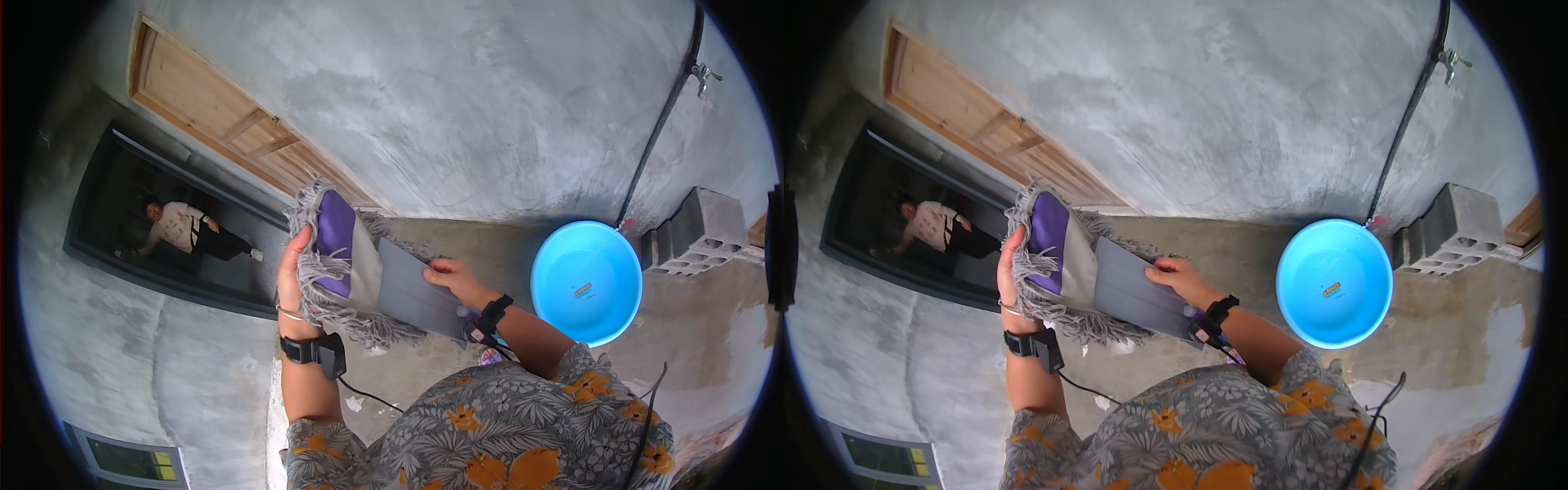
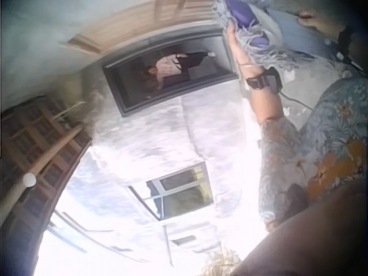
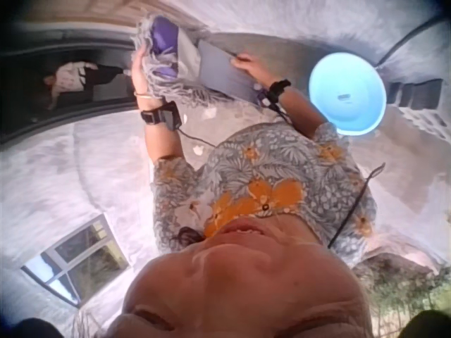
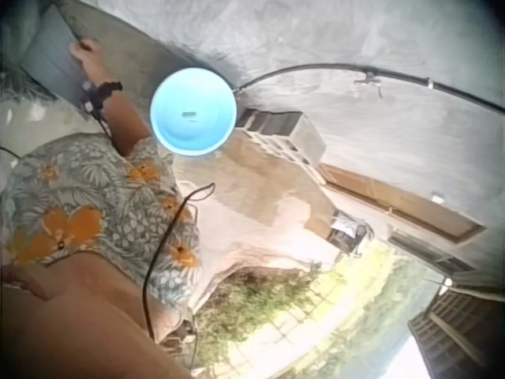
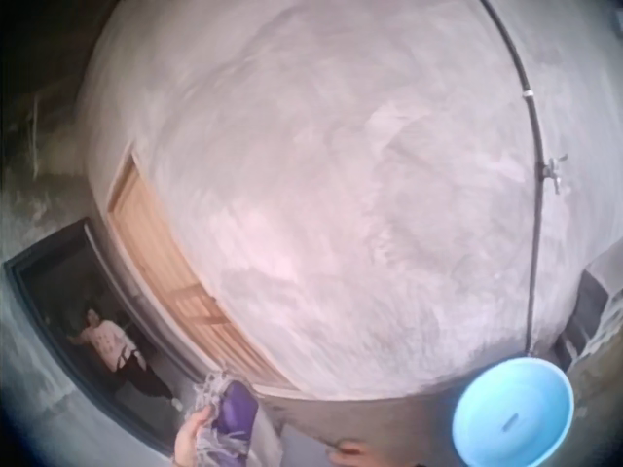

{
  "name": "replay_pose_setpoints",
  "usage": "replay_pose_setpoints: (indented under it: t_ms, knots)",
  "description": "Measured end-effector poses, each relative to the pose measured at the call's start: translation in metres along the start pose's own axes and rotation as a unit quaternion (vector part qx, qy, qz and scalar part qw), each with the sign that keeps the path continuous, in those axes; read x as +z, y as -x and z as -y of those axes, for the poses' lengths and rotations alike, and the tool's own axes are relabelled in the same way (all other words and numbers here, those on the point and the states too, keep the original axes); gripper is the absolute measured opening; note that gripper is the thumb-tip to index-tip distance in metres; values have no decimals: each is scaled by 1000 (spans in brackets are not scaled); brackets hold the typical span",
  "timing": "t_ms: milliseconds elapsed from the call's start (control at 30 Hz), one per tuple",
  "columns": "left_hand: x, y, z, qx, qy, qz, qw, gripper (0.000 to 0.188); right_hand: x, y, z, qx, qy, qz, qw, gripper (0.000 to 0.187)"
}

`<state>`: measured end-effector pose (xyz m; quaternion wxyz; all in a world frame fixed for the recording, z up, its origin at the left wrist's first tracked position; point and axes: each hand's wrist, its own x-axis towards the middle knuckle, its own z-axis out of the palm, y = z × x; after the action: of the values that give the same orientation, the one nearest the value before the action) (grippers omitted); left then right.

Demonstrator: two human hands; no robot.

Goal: The person attaches a gray microfiber mop cloth to a purple and gray mop frame by aligning the cloth and pressing the frame onto it.

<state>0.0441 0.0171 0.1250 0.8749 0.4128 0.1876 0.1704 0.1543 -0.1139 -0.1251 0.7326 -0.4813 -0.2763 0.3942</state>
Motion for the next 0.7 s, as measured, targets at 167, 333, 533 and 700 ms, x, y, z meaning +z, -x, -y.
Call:
replay_pose_setpoints:
  t_ms: [167,333,533,700]
  knots:
    - [16,-6,6,40,-30,0,999,40,-1,6,10,19,-54,-13,998,38]
    - [29,-9,8,50,-56,-16,997,44,-16,9,13,-53,-15,-38,998,35]
    - [27,-28,17,21,-18,16,999,44,-6,15,10,-41,-69,-19,997,28]
    - [22,-43,24,38,-14,0,999,44,-16,16,11,-108,17,-56,992,28]
